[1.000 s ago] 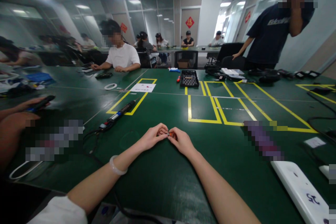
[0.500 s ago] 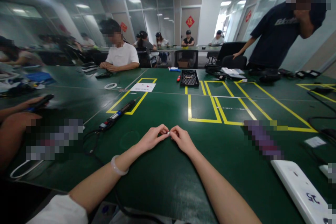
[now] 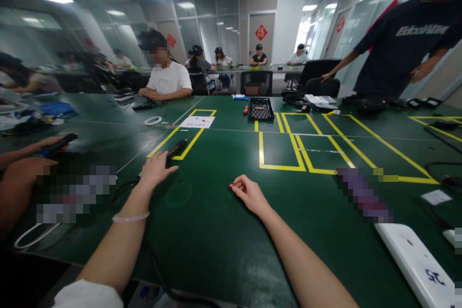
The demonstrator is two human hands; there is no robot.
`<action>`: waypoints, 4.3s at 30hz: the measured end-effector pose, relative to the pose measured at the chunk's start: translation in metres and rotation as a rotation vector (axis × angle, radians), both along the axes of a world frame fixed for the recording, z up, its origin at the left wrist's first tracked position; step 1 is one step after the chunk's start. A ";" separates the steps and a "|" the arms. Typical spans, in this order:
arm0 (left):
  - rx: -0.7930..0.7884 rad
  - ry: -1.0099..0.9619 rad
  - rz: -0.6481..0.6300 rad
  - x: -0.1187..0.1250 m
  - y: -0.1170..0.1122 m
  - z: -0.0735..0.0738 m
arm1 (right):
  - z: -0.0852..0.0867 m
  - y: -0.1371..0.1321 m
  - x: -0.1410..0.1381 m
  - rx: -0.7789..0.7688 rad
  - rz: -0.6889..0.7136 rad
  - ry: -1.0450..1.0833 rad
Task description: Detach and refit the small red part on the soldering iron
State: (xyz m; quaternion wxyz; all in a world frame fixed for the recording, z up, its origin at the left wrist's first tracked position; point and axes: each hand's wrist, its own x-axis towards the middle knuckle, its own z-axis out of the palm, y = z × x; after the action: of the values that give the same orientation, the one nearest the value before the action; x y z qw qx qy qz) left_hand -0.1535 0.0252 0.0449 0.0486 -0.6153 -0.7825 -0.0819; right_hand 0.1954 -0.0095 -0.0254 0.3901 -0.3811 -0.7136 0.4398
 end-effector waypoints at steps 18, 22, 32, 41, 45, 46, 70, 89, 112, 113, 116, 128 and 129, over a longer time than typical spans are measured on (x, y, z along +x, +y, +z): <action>-0.282 -0.014 0.098 -0.067 -0.002 -0.011 | -0.003 0.000 -0.002 -0.003 0.015 0.001; -0.275 0.014 0.051 -0.039 -0.005 -0.007 | -0.004 0.000 -0.004 0.001 0.014 -0.013; -0.197 0.051 -0.187 0.036 -0.005 -0.010 | 0.002 -0.001 -0.006 0.119 -0.061 -0.106; -0.098 -0.111 -0.487 0.109 -0.016 -0.025 | 0.004 -0.004 -0.007 0.165 -0.070 -0.084; -0.086 -0.190 -0.627 0.137 -0.026 -0.030 | 0.007 -0.006 -0.007 0.291 -0.081 -0.162; -0.089 -0.204 -0.660 0.142 -0.028 -0.031 | 0.007 -0.007 -0.007 0.320 -0.088 -0.189; -0.140 -0.219 -0.860 0.156 -0.040 -0.028 | 0.012 -0.003 0.001 0.593 -0.036 -0.499; -0.232 -0.174 -0.741 0.164 -0.040 -0.017 | 0.007 -0.004 0.004 0.423 -0.122 -0.449; -0.227 -0.091 -0.096 -0.068 -0.020 -0.036 | 0.008 -0.004 0.006 0.145 -0.086 -0.369; -0.225 -0.086 -0.082 -0.078 -0.019 -0.037 | 0.008 -0.004 0.006 0.147 -0.087 -0.373; -0.211 -0.060 -0.046 -0.100 -0.017 -0.039 | 0.007 -0.004 0.006 0.153 -0.081 -0.378; -0.050 0.187 0.079 -0.059 -0.040 -0.015 | 0.009 -0.006 0.004 0.147 -0.078 -0.402; -0.061 0.183 0.079 -0.056 -0.041 -0.014 | 0.009 -0.006 0.004 0.148 -0.076 -0.402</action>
State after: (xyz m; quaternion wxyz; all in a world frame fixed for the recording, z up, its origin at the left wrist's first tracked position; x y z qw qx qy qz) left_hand -0.2097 -0.0155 0.0310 0.1044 -0.5902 -0.8005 0.0006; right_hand 0.1999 -0.0151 -0.0167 0.2831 -0.4580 -0.7925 0.2862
